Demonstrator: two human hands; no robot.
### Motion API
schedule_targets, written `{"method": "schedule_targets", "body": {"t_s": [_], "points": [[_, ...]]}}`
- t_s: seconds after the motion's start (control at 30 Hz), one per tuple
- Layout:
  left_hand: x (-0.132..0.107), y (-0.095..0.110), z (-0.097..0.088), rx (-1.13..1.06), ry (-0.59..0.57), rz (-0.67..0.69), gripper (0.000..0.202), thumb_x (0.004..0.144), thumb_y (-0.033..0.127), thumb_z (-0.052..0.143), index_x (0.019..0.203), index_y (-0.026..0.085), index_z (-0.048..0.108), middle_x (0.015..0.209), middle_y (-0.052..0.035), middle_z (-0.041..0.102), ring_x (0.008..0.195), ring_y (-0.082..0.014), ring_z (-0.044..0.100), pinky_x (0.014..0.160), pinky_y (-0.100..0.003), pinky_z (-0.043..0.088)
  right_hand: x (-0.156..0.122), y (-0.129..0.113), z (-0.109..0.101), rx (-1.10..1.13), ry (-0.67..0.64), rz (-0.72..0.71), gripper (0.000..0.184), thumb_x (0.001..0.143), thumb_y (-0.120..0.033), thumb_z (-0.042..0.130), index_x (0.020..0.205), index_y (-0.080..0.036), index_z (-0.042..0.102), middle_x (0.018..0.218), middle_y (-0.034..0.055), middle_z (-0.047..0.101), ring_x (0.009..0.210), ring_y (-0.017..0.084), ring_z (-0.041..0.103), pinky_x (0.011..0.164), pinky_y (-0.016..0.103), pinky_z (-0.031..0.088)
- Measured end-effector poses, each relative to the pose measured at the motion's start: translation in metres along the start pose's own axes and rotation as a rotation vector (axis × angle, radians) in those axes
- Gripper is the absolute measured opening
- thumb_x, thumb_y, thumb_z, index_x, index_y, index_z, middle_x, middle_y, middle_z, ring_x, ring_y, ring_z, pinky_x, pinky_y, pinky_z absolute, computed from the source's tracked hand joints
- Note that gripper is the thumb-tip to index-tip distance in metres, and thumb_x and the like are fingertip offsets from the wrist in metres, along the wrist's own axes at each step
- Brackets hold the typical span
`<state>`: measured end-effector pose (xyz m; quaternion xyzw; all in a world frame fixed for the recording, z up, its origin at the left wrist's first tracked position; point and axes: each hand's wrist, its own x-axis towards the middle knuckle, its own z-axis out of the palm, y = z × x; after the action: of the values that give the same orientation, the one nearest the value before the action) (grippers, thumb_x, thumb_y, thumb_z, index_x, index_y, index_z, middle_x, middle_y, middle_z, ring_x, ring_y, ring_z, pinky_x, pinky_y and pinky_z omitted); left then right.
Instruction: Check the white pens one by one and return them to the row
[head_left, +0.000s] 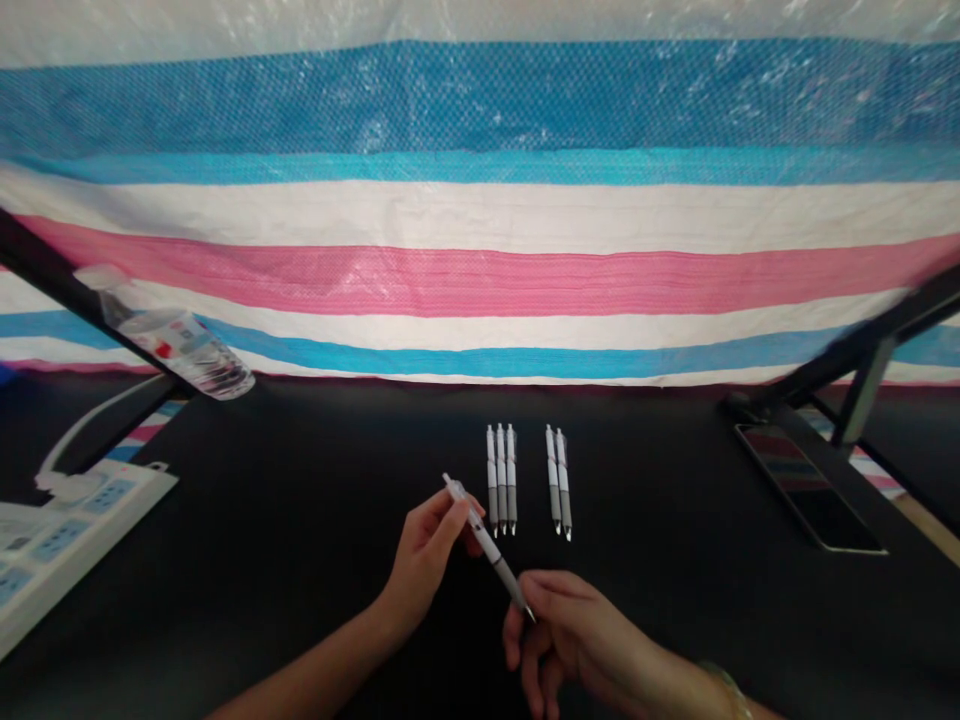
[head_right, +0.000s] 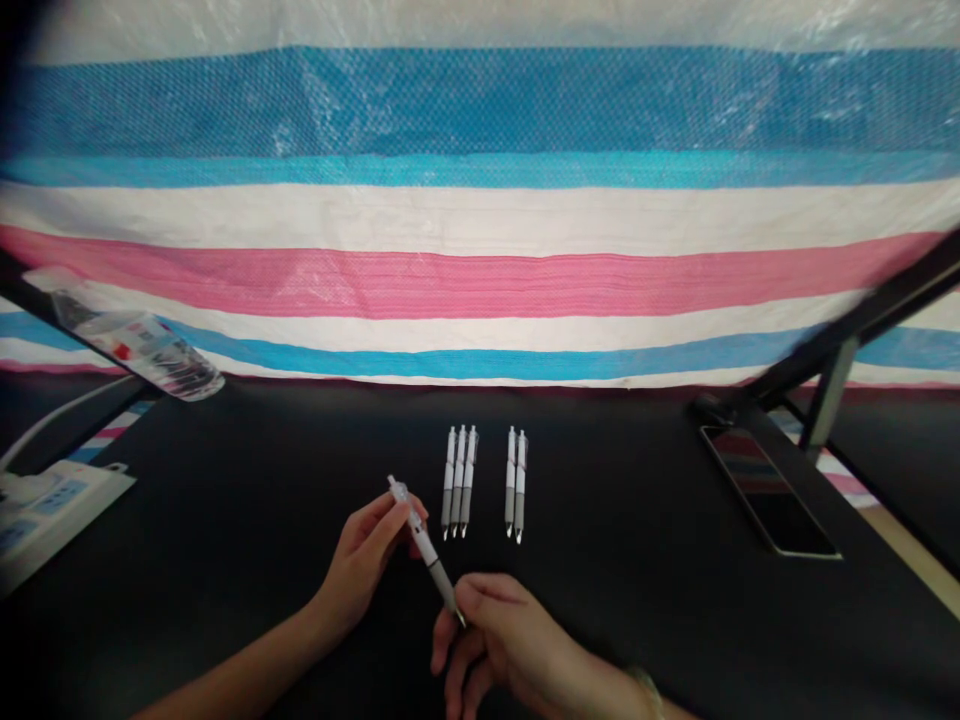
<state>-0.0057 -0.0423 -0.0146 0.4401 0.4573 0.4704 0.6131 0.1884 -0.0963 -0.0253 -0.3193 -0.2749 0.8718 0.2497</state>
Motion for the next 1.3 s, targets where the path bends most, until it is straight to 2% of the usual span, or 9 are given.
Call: {"method": "schedule_targets", "body": {"t_s": [0.07,0.17,0.23,0.4,0.6,0.77,0.93,1.17,1.3], "points": [[0.0,0.001,0.0,0.006,0.007,0.0,0.034,0.091,0.047,0.063,0.082,0.014,0.069,0.067,-0.0009,0.06,0.058,-0.0135,0.055,0.058,-0.026,0.046,0.0,-0.001,0.001,0.012,-0.01,-0.001,0.051,0.092,-0.064,0.054,0.094,-0.013,0.057,0.086,0.0082,0.067,0.052,0.014,0.067,0.042,0.019,0.049],[0.0,0.004,0.002,0.019,0.006,0.011,0.034,0.09,0.047,0.064,0.082,0.014,0.069,0.067,-0.0005,0.06,0.059,-0.0136,0.055,0.059,-0.026,0.046,-0.001,-0.003,0.004,-0.051,0.025,-0.013,0.047,0.086,-0.06,0.067,0.095,-0.015,0.054,0.09,0.0063,0.067,0.05,0.013,0.067,0.038,0.018,0.048],[-0.001,0.006,0.004,0.015,-0.009,0.015,0.034,0.09,0.047,0.065,0.083,0.014,0.069,0.068,-0.0006,0.059,0.059,-0.0139,0.055,0.06,-0.026,0.046,-0.002,-0.003,0.005,-0.099,0.052,-0.019,0.045,0.083,-0.056,0.072,0.089,-0.016,0.053,0.082,0.0041,0.067,0.046,0.012,0.065,0.037,0.016,0.045],[-0.002,0.007,0.006,-0.039,-0.053,0.005,0.034,0.092,0.048,0.063,0.086,0.015,0.068,0.073,-0.0018,0.059,0.064,-0.0149,0.054,0.062,-0.027,0.046,0.0,0.001,0.001,-0.04,0.02,-0.016,0.054,0.086,-0.065,0.061,0.076,-0.012,0.058,0.068,0.0086,0.068,0.043,0.012,0.062,0.036,0.016,0.04],[0.0,0.0,0.003,-0.037,-0.14,0.007,0.034,0.096,0.047,0.057,0.088,0.015,0.067,0.077,-0.002,0.057,0.069,-0.0151,0.053,0.067,-0.027,0.046,0.005,0.004,-0.004,0.07,-0.03,0.076,0.051,0.076,-0.062,0.072,0.066,-0.015,0.054,0.052,0.0047,0.062,0.032,0.01,0.052,0.031,0.017,0.032],[0.0,0.002,0.005,-0.053,-0.142,0.033,0.036,0.097,0.048,0.056,0.087,0.016,0.067,0.078,-0.0022,0.057,0.071,-0.0149,0.052,0.069,-0.026,0.046,0.005,0.005,-0.005,0.088,-0.001,0.061,0.055,0.078,-0.066,0.07,0.073,-0.012,0.06,0.055,0.0052,0.063,0.035,0.011,0.053,0.034,0.018,0.034],[-0.001,0.01,0.009,-0.009,-0.146,0.04,0.033,0.087,0.046,0.071,0.101,0.017,0.068,0.081,-0.0044,0.068,0.077,-0.0185,0.062,0.076,-0.03,0.05,0.007,0.009,-0.007,0.098,-0.014,0.021,0.058,0.086,-0.068,0.062,0.081,-0.01,0.063,0.059,0.0048,0.063,0.041,0.011,0.055,0.04,0.019,0.039],[-0.001,0.006,0.01,-0.142,-0.169,-0.039,0.034,0.087,0.039,0.073,0.113,0.017,0.07,0.086,-0.0055,0.07,0.079,-0.0195,0.068,0.078,-0.033,0.055,0.009,0.011,-0.009,0.088,0.021,0.043,0.056,0.08,-0.067,0.068,0.073,-0.012,0.06,0.052,0.0011,0.057,0.038,0.009,0.048,0.038,0.019,0.033],[-0.001,0.008,0.009,-0.104,-0.15,-0.033,0.045,0.089,0.038,0.071,0.128,0.017,0.065,0.089,-0.0047,0.069,0.08,-0.0185,0.068,0.08,-0.033,0.055,0.006,0.003,-0.005,0.099,0.001,0.025,0.055,0.086,-0.062,0.064,0.09,-0.007,0.068,0.071,0.0112,0.069,0.055,0.015,0.062,0.047,0.022,0.044]]}}
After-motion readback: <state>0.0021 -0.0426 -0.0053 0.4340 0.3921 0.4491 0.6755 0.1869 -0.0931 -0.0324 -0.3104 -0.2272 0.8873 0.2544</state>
